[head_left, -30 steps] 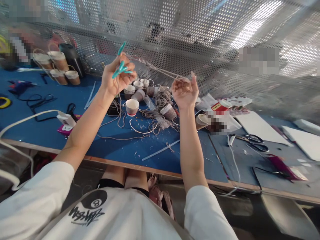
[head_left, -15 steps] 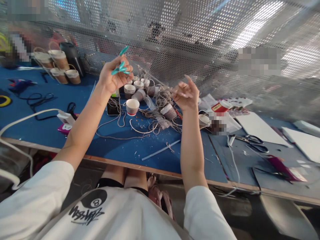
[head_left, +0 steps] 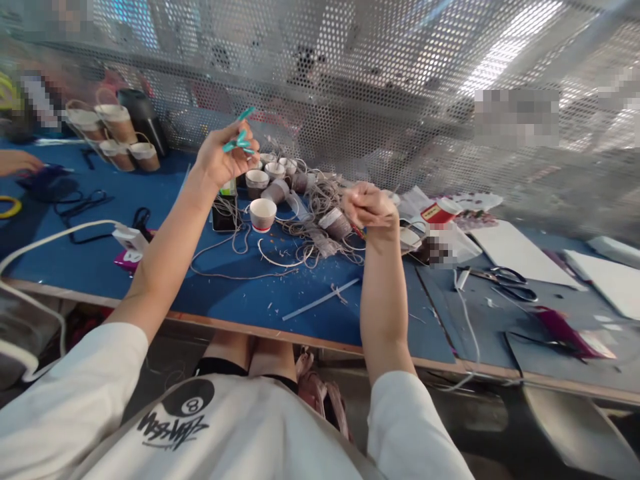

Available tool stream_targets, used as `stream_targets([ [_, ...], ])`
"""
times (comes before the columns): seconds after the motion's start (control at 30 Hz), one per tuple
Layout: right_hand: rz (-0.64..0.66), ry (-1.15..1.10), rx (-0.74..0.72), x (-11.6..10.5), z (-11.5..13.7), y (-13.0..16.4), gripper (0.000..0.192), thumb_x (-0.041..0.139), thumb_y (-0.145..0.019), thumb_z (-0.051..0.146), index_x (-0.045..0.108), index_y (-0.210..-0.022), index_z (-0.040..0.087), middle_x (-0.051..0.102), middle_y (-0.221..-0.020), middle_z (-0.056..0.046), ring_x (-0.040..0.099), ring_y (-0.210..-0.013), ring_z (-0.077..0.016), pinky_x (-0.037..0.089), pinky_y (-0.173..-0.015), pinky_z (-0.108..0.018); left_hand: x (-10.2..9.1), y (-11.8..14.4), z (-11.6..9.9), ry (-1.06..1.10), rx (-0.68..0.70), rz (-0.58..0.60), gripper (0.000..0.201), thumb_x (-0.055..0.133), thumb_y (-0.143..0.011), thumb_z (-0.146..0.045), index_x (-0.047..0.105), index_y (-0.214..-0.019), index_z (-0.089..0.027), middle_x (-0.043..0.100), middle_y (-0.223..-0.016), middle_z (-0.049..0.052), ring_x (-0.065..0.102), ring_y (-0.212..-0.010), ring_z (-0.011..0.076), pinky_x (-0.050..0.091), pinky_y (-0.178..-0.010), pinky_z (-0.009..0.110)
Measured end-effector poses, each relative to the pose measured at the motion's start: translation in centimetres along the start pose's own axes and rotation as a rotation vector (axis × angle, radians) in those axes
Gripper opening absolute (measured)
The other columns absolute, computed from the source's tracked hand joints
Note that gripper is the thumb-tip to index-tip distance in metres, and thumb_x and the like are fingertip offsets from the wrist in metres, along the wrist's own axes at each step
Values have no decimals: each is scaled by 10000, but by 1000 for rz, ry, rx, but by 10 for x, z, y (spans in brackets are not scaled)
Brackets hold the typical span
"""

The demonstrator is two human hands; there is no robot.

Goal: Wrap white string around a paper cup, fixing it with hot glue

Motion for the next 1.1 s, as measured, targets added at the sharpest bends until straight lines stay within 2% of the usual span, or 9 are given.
stream_targets([
  [0.27,126,-681,-669,-46,26,15,282,398,-959,344,656,-957,231,565,-568,78,398,-404,-79,430,-481,-160,-15,-5,-4,-146,-51,-113,666,739,-561,-724,289,-591,-235,256,-525,-28,437,-947,132,417,-892,334],
  [0.43,278,-1077,-320,-45,15,13,190,606,-853,408,618,-794,228,575,-606,72,305,-389,-58,355,-400,-186,-2,3,-15,18,-46,-216,538,627,-844,-536,246,-609,-237,169,-567,-27,355,-824,110,401,-849,282],
  [0.57,179,-843,-154,-41,-5,13,277,402,-1024,313,615,-982,142,327,-428,123,359,-338,-74,335,-367,-132,-3,8,-26,124,-8,-274,427,529,-940,-317,239,-638,-230,132,-629,-28,260,-736,103,400,-794,232],
  [0.7,-699,3,-354,-73,-4,29,476,222,-1057,373,610,-831,218,90,-342,147,31,-253,-48,142,-301,-81,-17,4,-25,-88,9,-270,618,588,-850,-508,96,-636,-202,88,-639,-18,289,-794,109,412,-805,236],
  [0.8,-1225,527,-223,-78,10,51,850,-206,-962,463,595,-737,291,-119,-372,112,-197,-383,-104,13,-285,-153,-22,0,-22,-75,46,-231,668,634,-805,-541,99,-614,-189,108,-608,-20,308,-801,108,413,-827,236],
  [0.87,-1458,654,126,-82,13,64,877,-258,-944,434,580,-708,324,-140,-353,93,-195,-431,-132,16,-284,-206,-22,0,-20,47,26,-265,575,588,-886,-459,184,-577,-191,175,-556,-23,329,-778,102,410,-834,227],
  [0.93,-1990,850,918,-78,19,99,736,-77,-1020,435,588,-720,334,-153,-365,91,-150,-416,-138,40,-299,-209,-20,3,-18,247,-26,-362,457,438,-994,-322,294,-575,-210,267,-504,-31,359,-732,95,415,-807,218],
  [1.0,-1877,767,986,-85,17,102,534,151,-1044,483,609,-839,301,-112,-354,134,-111,-349,-112,45,-297,-172,-18,7,-18,444,-55,-460,439,296,-1037,-223,359,-602,-228,336,-468,-44,380,-676,93,421,-748,220],
  [1.1,-948,297,287,-89,0,64,444,270,-1041,524,583,-995,212,38,-334,194,-67,-248,-50,81,-290,-93,-20,10,-20,549,-38,-536,431,275,-1047,-219,375,-628,-234,380,-447,-58,395,-632,96,419,-679,228],
])
Point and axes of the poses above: each hand's wrist, its own y-axis away from the middle knuckle, its own x-axis out of the palm, z = x × y, the point moved 5 cm from there along -y, towards the middle knuckle
